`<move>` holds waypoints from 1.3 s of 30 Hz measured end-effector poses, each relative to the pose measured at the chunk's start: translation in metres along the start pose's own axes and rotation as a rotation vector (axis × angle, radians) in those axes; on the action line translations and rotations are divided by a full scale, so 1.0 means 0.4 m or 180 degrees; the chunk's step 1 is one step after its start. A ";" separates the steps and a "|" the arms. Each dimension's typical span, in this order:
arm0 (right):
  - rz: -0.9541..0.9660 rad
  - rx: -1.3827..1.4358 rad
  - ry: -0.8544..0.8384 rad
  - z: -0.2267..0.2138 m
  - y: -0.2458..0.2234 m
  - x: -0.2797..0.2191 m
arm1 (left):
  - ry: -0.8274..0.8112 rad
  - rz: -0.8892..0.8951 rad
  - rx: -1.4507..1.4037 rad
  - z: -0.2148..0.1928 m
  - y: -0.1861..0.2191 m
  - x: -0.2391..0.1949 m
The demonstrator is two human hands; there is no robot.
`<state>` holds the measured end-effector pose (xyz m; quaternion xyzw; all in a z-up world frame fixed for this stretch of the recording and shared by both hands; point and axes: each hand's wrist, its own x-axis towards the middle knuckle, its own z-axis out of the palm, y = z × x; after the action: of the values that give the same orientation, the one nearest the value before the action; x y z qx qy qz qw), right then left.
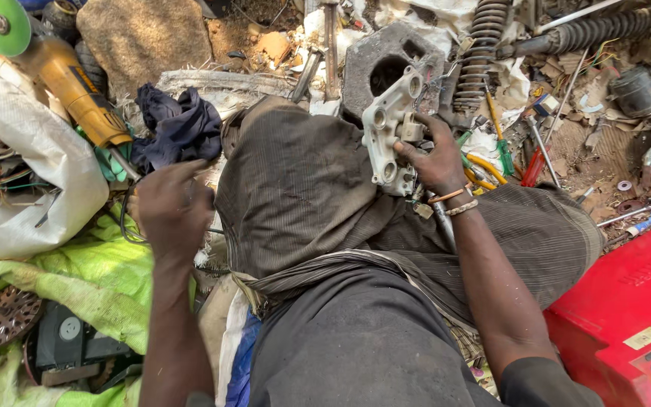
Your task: The person uses a T-handle wrench to loosen and remove a bolt from a metallic engine component resting on their lap. They then use a green-handled tool to scrape and clean the interior surfaces of the part.
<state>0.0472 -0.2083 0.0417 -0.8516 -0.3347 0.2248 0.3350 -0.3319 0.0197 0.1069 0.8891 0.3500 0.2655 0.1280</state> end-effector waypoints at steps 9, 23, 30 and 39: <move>0.0404 -0.0049 -0.0127 -0.011 -0.004 0.012 | 0.0659 -0.2442 0.2507 -0.395 -0.148 -0.414; 0.0659 0.1552 0.1061 -0.077 0.093 -0.120 | -0.0737 -0.0226 -0.1231 0.361 0.378 0.106; 0.1183 0.4090 0.2066 -0.156 0.166 -0.075 | -0.1994 -0.1467 -0.2524 0.541 0.470 0.090; -0.0129 0.1831 0.0774 -0.056 0.063 0.118 | -0.2275 -0.1733 -0.2364 0.600 0.402 0.085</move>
<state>0.1031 -0.1976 0.0312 -0.7356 -0.2318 0.2001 0.6042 -0.0872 -0.0830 -0.0121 0.6970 0.3845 0.0115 0.6051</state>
